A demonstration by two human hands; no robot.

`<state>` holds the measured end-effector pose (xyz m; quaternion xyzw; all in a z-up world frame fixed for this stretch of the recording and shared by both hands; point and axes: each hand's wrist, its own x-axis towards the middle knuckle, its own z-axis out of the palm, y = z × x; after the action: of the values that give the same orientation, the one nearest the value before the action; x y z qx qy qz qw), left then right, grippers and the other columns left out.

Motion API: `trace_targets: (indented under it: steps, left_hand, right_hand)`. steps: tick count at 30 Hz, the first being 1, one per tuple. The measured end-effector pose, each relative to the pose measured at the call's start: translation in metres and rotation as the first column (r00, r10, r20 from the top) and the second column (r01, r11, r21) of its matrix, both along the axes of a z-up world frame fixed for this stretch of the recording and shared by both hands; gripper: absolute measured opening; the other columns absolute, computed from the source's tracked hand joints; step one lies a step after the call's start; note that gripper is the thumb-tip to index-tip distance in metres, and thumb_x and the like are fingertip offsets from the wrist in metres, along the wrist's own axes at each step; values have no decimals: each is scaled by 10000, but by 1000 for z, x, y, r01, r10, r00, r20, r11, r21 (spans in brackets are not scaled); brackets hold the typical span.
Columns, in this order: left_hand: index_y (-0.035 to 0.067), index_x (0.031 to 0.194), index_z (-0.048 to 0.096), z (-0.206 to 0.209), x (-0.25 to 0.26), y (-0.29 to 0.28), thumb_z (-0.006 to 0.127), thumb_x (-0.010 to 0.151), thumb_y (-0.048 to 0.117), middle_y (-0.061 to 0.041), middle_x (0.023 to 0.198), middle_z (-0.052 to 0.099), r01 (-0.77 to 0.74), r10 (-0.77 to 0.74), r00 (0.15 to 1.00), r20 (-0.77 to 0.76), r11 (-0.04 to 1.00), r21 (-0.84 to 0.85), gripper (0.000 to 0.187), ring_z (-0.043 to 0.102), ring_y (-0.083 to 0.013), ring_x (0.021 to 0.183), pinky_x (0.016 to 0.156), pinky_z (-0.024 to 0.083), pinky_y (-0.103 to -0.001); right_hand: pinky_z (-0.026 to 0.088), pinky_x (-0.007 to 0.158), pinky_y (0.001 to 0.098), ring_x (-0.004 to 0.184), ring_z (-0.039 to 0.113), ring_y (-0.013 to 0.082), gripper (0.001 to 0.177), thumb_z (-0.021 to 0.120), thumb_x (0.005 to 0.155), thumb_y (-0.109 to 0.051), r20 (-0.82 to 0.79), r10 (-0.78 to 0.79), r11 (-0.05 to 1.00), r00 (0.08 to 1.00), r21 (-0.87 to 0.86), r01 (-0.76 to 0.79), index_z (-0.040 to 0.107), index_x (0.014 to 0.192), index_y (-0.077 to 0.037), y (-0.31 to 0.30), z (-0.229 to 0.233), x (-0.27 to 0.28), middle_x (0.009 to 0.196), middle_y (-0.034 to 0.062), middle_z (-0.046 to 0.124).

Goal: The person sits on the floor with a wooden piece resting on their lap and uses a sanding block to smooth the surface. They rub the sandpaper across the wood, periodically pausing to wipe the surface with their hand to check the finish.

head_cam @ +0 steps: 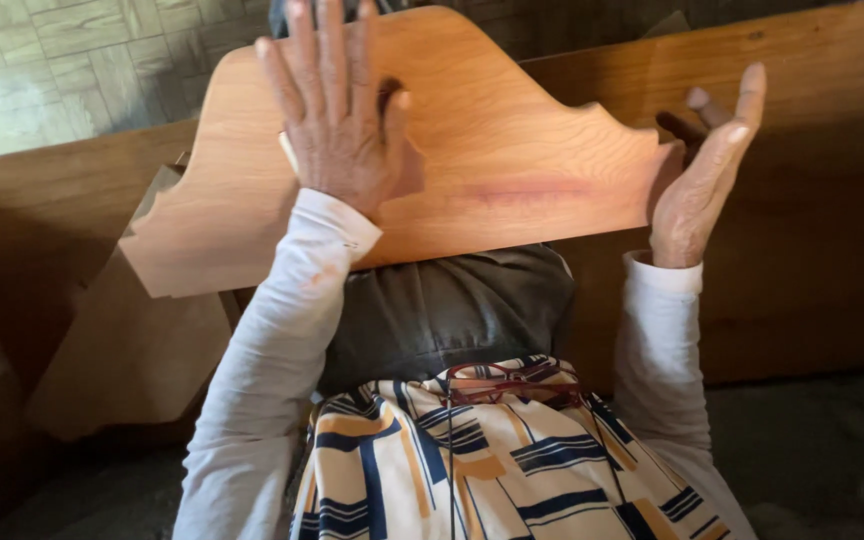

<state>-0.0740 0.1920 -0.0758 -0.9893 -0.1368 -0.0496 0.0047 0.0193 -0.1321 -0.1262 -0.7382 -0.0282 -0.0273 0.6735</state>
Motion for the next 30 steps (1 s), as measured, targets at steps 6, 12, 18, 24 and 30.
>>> trace_targets:
  steps: [6, 12, 18, 24, 30]
  left_hand:
    - [158, 1707, 145, -17, -39, 47, 142, 1098, 523, -135, 1761, 63, -252, 268, 960, -83, 953, 168, 710, -5, -329, 1640, 1334, -85, -560]
    - [109, 1704, 191, -55, -113, 104, 144, 1097, 520, -126, 1766, 72, -360, 392, 884, 254, 918, -163, 734, 6, -279, 1671, 1373, -106, -491]
    - [99, 1708, 179, -67, -156, 116, 204, 1134, 555, -132, 1759, 51, -439, 517, 822, 240, 843, -310, 734, 26, -323, 1665, 1367, -10, -575]
    - [110, 1692, 217, -109, -209, 144, 288, 1128, 518, -118, 1750, 131, -556, 627, 730, 272, 776, -298, 700, 88, -315, 1645, 1336, 38, -556]
    - [128, 1650, 212, -130, -224, 146, 283, 1122, 524, -131, 1697, 303, -613, 735, 618, 281, 673, -413, 664, 324, -361, 1523, 1240, 233, -515]
  right_hand:
    - [600, 1105, 418, 1182, 707, 360, 744, 355, 1103, -750, 74, 16, 997, 997, -72, -10, 283, 1637, -237, 10, 27, -10, 1430, 242, 618]
    - [573, 1172, 404, 1372, 645, 283, 704, 335, 1140, -682, 147, 1, 995, 989, -100, 14, 296, 1656, -205, 7, 22, -5, 1596, 163, 468]
    - [482, 1190, 413, 1346, 577, 307, 684, 338, 1159, -599, 238, 106, 982, 966, -177, -64, 367, 1567, -51, 16, 30, 4, 1618, 189, 417]
    - [477, 861, 275, 977, 660, 150, 742, 378, 1083, -639, 121, 122, 938, 985, -338, -74, 778, 1164, -19, 15, 24, 9, 1123, 97, 775]
    - [486, 849, 237, 884, 618, 91, 802, 379, 994, -768, 47, 56, 928, 997, -371, -35, 793, 1080, -88, 29, 48, -4, 999, -2, 750]
